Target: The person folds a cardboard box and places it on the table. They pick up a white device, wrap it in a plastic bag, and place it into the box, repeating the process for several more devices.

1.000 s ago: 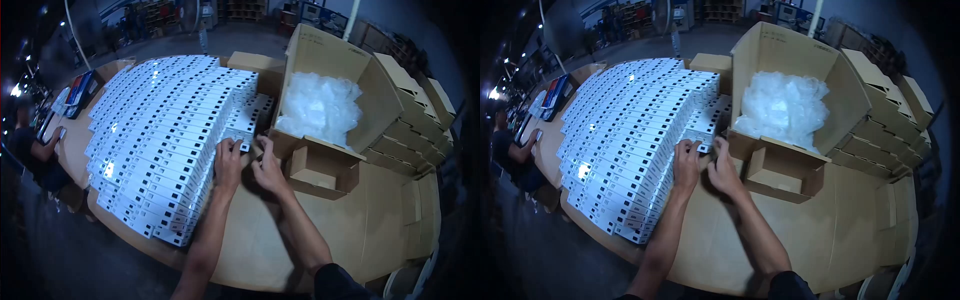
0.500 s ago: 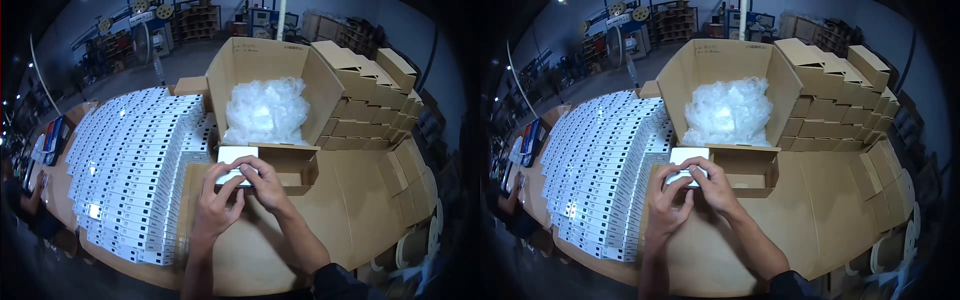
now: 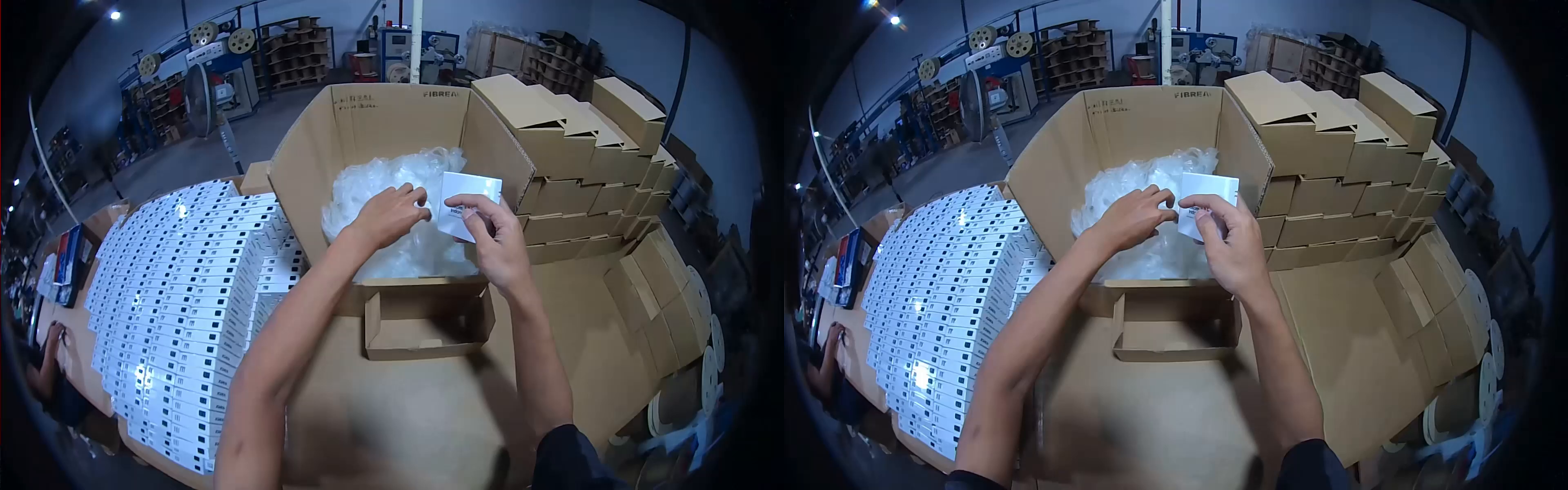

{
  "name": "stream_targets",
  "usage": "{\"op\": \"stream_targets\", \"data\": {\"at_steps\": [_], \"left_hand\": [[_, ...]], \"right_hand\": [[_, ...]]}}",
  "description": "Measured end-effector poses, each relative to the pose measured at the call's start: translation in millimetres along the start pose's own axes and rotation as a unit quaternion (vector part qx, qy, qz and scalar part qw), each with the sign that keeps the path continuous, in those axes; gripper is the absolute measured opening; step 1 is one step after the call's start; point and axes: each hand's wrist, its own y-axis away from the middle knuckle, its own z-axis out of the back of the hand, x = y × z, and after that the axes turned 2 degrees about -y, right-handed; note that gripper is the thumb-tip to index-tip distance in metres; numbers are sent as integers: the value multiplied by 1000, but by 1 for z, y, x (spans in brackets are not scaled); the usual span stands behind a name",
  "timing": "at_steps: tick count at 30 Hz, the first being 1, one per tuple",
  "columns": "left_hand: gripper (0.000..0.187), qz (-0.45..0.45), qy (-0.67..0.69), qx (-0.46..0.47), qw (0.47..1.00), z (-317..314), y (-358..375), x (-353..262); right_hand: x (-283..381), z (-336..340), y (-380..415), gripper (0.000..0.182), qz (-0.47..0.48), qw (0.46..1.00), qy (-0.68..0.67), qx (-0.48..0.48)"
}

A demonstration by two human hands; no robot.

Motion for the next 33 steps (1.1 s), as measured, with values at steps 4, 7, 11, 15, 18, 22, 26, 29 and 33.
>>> {"op": "stream_targets", "data": {"at_steps": [4, 7, 11, 15, 18, 22, 26, 29, 33], "left_hand": [[17, 36, 71, 2, 997, -5, -7, 19], [13, 102, 156, -85, 979, 12, 0, 24], [17, 164, 258, -125, 944, 27, -7, 33], [16, 194, 313, -134, 920, 31, -15, 34], [20, 261, 317, -186, 893, 21, -21, 40], [25, 365, 247, -249, 862, 16, -18, 59], [32, 388, 345, -268, 812, 23, -15, 73], [33, 336, 473, -289, 762, 38, -13, 56], [33, 257, 540, -279, 751, 70, 12, -7]], "right_hand": [[-30, -5, -8, 20, -1, 1000, 26, -13], [-37, -9, -13, 32, 26, 996, 78, -31], [-50, -29, -40, 61, 79, 982, 160, -65], [-74, -53, -79, 44, 28, 987, 126, -94], [-82, -57, -97, 23, -11, 991, 102, -89], [-89, -54, -106, 23, -24, 975, 195, -106], [-64, -50, -105, 63, -26, 978, 177, -107], [-38, -49, -101, 71, -18, 988, 115, -99], [-24, -50, -91, 50, 47, 997, -43, -47]]}}
